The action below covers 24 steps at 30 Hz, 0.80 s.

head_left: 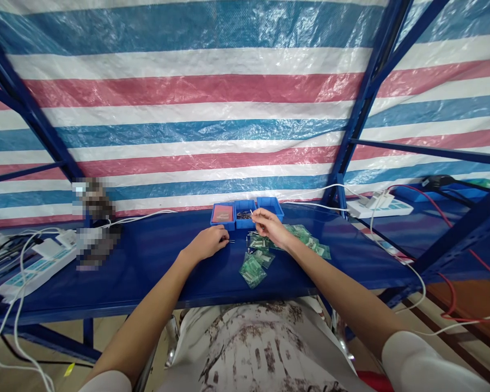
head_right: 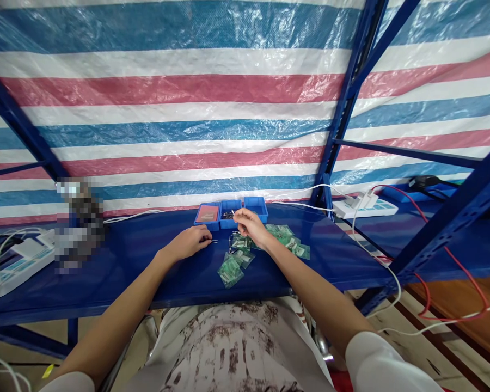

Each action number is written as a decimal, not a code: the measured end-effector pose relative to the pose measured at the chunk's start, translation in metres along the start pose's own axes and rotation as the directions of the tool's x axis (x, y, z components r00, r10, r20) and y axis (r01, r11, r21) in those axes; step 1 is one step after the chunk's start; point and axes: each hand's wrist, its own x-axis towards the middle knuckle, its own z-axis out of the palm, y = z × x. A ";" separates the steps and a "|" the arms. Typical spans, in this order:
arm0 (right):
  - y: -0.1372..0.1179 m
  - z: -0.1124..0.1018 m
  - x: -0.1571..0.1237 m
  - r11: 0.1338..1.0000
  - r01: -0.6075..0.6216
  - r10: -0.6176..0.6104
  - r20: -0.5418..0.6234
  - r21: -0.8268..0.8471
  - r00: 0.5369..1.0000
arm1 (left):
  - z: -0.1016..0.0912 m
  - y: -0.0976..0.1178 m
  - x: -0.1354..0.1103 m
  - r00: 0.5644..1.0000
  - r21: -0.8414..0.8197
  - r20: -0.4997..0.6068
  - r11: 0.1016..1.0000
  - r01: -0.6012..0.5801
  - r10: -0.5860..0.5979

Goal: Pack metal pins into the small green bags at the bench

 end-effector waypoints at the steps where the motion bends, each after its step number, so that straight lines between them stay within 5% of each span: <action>1: 0.000 0.000 0.000 1.000 0.010 -0.010 -0.001 -0.011 1.000 | 0.000 0.000 0.000 1.000 0.002 0.000 1.000 0.003 -0.003; 24: 0.009 -0.006 0.005 0.999 0.032 -0.032 0.022 -0.006 0.999 | -0.002 0.001 0.000 1.000 0.003 -0.004 1.000 0.014 -0.014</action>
